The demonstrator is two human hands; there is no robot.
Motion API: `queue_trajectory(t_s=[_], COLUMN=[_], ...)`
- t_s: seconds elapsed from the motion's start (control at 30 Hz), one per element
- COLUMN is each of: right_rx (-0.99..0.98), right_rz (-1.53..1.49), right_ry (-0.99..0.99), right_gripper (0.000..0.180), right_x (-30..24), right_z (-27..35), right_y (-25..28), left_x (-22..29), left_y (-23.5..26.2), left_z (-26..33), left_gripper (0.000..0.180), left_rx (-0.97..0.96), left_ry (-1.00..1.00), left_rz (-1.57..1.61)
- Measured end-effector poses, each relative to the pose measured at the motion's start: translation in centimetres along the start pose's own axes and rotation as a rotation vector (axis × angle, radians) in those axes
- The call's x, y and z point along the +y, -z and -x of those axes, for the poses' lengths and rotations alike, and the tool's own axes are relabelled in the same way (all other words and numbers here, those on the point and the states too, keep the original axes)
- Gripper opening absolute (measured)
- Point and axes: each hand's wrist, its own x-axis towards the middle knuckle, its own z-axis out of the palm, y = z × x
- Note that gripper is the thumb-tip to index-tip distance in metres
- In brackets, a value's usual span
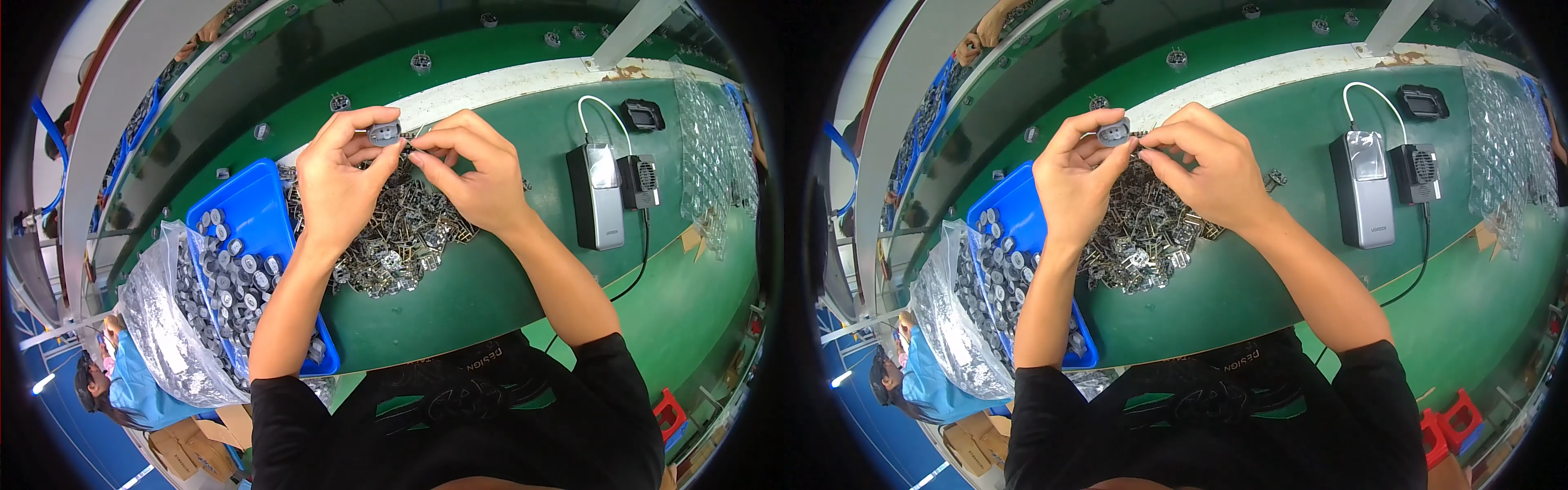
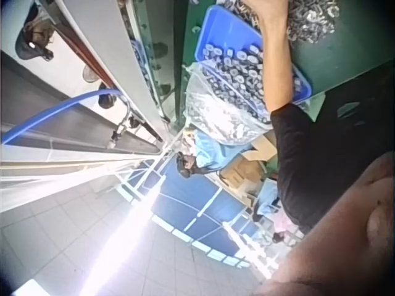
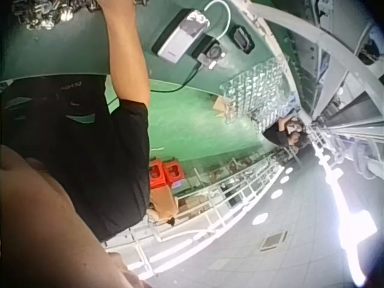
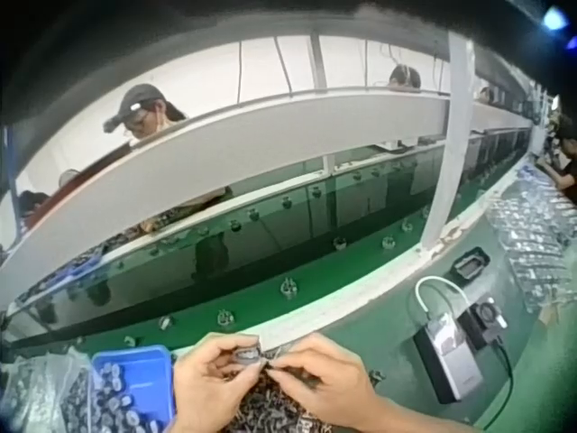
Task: The person assembles small metal pins and plastic housings by hand, taking components from a blue tray and a packaging bag.
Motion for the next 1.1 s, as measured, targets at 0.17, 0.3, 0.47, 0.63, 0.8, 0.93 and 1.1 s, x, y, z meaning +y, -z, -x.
queue_trajectory(t_s=[0.17, 0.3, 0.47, 0.63, 0.8, 0.93, 1.1], right_rx=[0.046, 0.091, 0.094, 0.155, 0.203, 0.095, 0.127], right_rz=[-0.482, -0.426, -0.124, -0.602, -0.501, -0.060, -0.218], right_ry=[-0.443, -0.385, -0.002, -0.449, -0.414, -0.010, -0.036], right_gripper=[0.018, 0.013, 0.009, 0.012, 0.010, 0.014, 0.009], right_x=[-0.5, -0.3, -0.2, -0.8, -0.8, -0.9, -1.1], right_z=[-0.1, 0.1, 0.5, 0.8, 0.8, 0.8, 1.2], right_y=[0.0, -0.2, -0.4, -0.9, -1.0, -0.8, -1.3], left_x=[0.1, 0.7, 0.5, 0.3, 0.1, -0.2, -0.4], left_y=[0.1, 0.1, -0.1, -0.3, -0.6, -0.2, -0.1], left_z=[-0.1, 0.0, 0.1, 0.3, 0.3, 0.2, 0.0], left_gripper=[0.031, 0.032, 0.032, 0.030, 0.028, 0.029, 0.030], left_rx=[-0.019, -0.029, -0.009, 0.033, 0.056, 0.093, 0.135], left_ry=[-0.016, 0.033, -0.050, -0.066, -0.043, -0.059, -0.148], left_rz=[0.055, 0.200, 0.231, 0.119, 0.021, -0.008, -0.240])
